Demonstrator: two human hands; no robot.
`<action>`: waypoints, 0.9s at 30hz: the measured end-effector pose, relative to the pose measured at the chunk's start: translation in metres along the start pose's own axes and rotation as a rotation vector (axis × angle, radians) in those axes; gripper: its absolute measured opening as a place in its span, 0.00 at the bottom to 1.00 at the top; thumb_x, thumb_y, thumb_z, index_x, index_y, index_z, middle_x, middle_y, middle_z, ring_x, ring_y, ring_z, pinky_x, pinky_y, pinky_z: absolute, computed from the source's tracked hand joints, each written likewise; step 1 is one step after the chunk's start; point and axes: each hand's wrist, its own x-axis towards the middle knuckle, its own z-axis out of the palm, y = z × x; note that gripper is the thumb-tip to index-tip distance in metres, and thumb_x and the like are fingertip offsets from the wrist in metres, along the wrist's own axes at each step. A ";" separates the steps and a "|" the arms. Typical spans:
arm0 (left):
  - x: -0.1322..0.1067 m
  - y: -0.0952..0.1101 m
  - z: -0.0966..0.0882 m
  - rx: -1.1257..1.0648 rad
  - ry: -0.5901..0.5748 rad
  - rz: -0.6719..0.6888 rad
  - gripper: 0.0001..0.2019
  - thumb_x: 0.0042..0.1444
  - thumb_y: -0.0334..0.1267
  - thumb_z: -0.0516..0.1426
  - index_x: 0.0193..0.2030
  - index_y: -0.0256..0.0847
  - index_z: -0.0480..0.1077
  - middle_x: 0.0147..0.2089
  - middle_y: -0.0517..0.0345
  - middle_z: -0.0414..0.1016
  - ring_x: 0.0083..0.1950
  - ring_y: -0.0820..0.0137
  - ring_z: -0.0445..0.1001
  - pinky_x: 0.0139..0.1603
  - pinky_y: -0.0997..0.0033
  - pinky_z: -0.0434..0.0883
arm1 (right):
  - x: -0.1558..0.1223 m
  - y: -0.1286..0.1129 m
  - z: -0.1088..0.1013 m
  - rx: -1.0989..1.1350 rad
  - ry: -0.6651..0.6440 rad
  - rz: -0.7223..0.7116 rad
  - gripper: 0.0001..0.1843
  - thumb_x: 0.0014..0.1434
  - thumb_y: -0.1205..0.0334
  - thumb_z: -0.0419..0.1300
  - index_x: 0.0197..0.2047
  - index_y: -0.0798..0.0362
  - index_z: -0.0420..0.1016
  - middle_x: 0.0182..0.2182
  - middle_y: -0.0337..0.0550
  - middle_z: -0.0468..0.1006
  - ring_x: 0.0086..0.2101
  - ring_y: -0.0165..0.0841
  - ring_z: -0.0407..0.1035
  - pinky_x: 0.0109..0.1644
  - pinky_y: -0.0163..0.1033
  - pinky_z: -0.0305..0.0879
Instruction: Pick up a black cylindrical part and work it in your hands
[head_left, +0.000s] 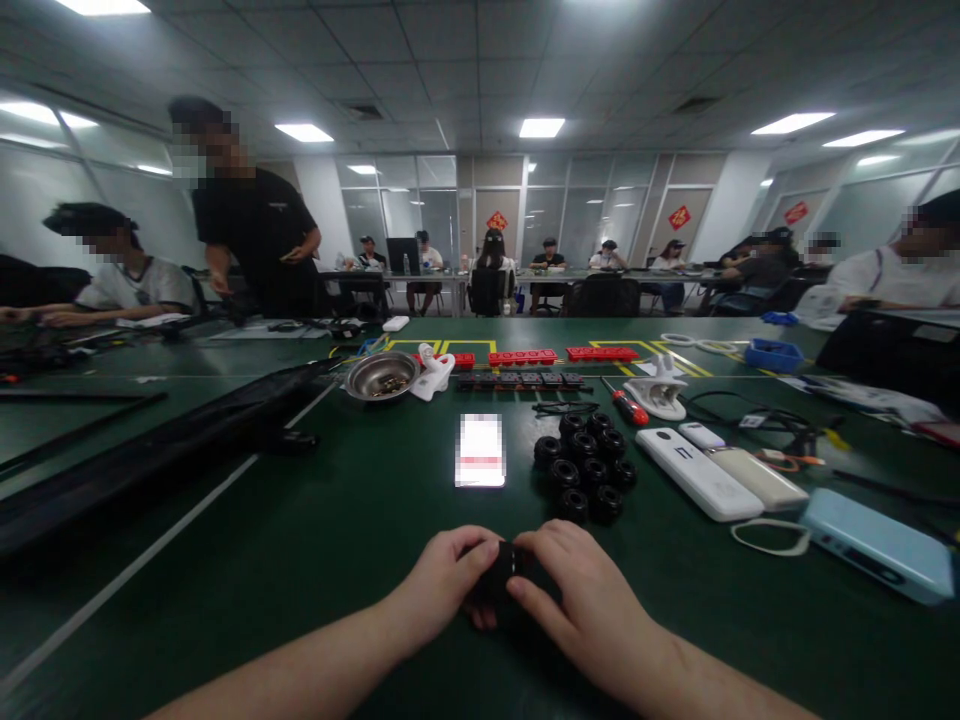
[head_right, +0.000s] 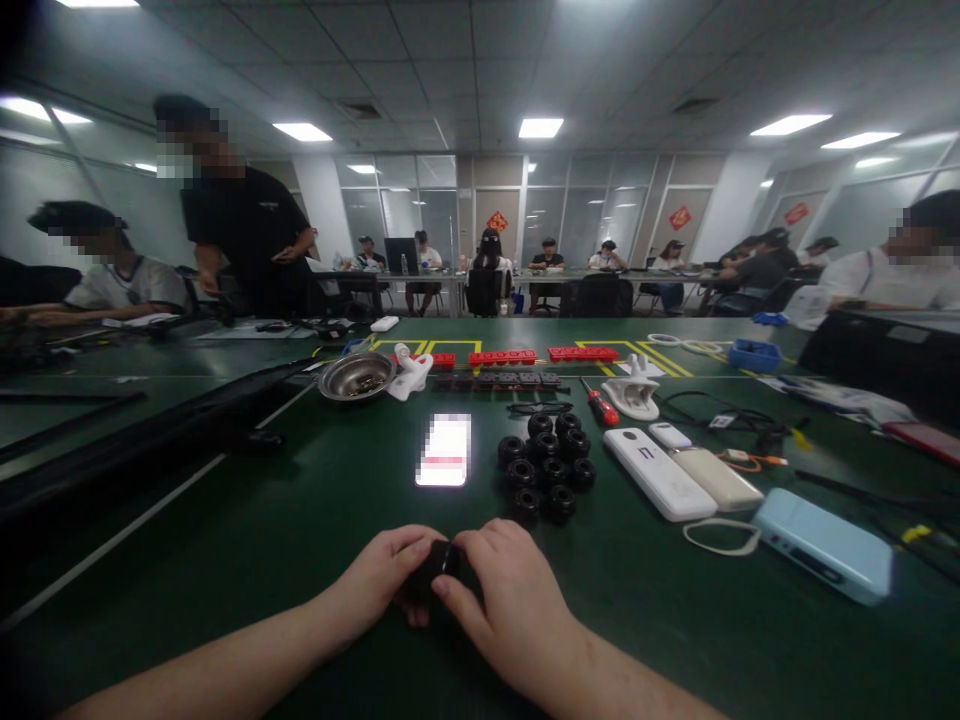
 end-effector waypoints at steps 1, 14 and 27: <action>0.000 0.000 0.000 -0.001 -0.003 -0.003 0.25 0.41 0.56 0.53 0.36 0.33 0.64 0.19 0.61 0.68 0.15 0.76 0.66 0.15 0.79 0.61 | 0.000 -0.001 0.000 0.010 -0.014 -0.012 0.09 0.54 0.61 0.53 0.38 0.54 0.68 0.32 0.44 0.71 0.34 0.36 0.63 0.39 0.43 0.61; -0.001 0.001 0.000 0.013 -0.011 0.015 0.25 0.42 0.56 0.52 0.36 0.33 0.64 0.19 0.60 0.67 0.15 0.75 0.66 0.16 0.78 0.61 | -0.001 0.000 0.000 -0.002 0.035 -0.014 0.16 0.54 0.58 0.52 0.44 0.56 0.65 0.37 0.47 0.70 0.39 0.38 0.62 0.44 0.46 0.58; 0.002 -0.003 0.000 0.003 0.011 0.029 0.23 0.42 0.54 0.54 0.34 0.34 0.64 0.22 0.60 0.68 0.16 0.76 0.67 0.16 0.77 0.63 | 0.001 0.001 -0.004 0.086 -0.030 -0.117 0.20 0.50 0.60 0.57 0.47 0.53 0.62 0.42 0.45 0.68 0.42 0.36 0.60 0.47 0.43 0.56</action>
